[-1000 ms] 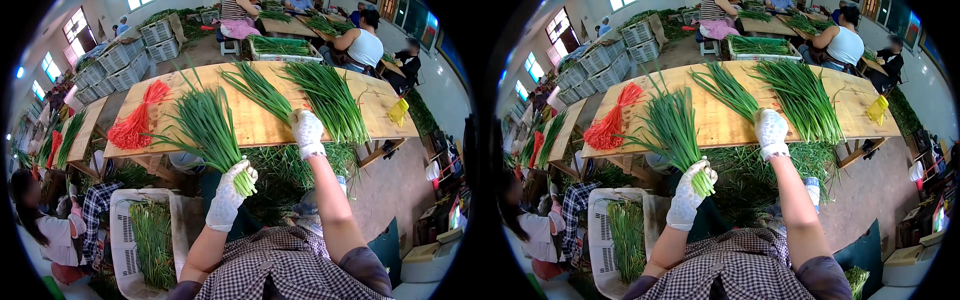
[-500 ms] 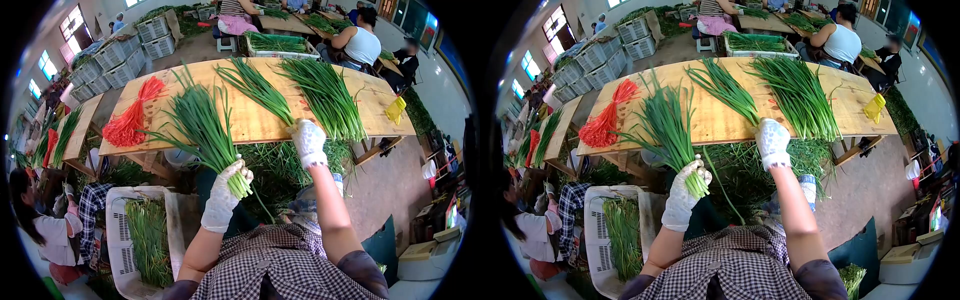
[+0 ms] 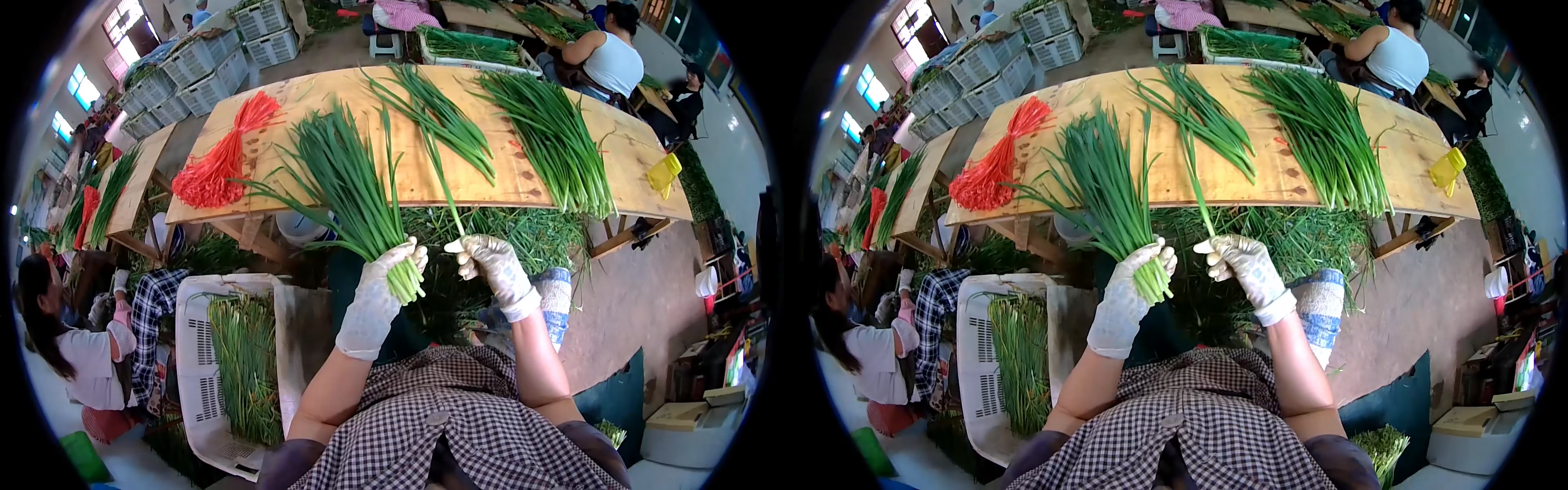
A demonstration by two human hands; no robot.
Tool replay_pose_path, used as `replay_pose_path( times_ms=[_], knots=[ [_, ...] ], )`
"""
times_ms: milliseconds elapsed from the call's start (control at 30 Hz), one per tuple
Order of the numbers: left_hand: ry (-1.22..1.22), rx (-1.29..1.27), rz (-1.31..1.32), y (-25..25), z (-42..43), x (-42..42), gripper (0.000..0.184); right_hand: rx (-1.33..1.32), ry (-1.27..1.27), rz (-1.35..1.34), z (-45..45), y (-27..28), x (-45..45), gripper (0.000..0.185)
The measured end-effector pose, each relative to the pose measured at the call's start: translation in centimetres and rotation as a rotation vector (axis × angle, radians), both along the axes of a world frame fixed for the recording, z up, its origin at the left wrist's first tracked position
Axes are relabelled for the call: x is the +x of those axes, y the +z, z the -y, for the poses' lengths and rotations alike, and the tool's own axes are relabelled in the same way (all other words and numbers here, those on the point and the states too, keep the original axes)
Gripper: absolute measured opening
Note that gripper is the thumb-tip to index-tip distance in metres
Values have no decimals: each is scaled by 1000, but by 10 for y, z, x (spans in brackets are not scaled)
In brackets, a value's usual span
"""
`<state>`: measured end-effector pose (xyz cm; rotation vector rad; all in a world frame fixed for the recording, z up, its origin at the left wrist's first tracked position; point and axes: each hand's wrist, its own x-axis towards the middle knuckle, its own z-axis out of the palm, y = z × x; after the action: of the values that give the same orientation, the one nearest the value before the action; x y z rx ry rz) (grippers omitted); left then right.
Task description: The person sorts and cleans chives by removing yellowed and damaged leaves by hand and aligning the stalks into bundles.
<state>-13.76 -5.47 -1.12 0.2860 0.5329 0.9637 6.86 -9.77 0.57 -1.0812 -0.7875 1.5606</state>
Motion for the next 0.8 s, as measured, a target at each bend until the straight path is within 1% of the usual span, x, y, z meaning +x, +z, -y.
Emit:
replay_pose_path(
  times_ms=[33,100,133,200,233,267,333,367,400,433,467,533,567,600,667,700,733,800],
  knots=[
    [-22,-1,-75,-3,-2,0,31,87,-84,312,5,4,-11,25],
    [-6,28,-82,-8,-2,7,32,232,-236,929,12,5,-24,22],
    [8,61,-87,-8,-1,11,33,318,-270,989,16,8,-29,22],
    [14,59,-90,-7,0,13,34,382,-246,1134,22,19,-37,19],
    [-24,73,-97,-8,-1,13,34,435,-209,1160,23,15,-38,18],
    [-62,88,-105,-8,-2,14,35,422,-180,1188,25,13,-41,18],
    [-59,136,-88,11,4,12,36,460,-122,1179,28,20,-46,17],
    [-34,216,-143,18,5,9,36,512,-42,1000,23,9,-36,19],
    [-8,294,-197,21,3,7,36,528,84,870,18,23,-26,22],
    [-29,262,95,21,1,4,35,542,1,840,10,29,-15,25],
    [18,347,32,24,-1,5,33,556,-80,810,-1,36,-6,28],
    [16,393,136,41,0,5,31,176,-483,1344,-26,68,4,35],
    [15,396,136,39,0,6,31,199,-552,1475,-46,66,17,37],
    [3,330,116,34,-2,8,30,225,-624,1606,-67,56,32,40],
    [-31,237,67,28,-4,12,30,390,-620,1831,-96,31,54,35],
    [-40,212,91,27,-3,13,29,219,-446,1961,-104,36,53,27],
    [-51,189,114,25,-3,14,28,220,-456,1957,-105,38,52,27],
    [-26,210,136,20,-7,14,28,337,-677,1864,-103,47,45,23]
  ],
)
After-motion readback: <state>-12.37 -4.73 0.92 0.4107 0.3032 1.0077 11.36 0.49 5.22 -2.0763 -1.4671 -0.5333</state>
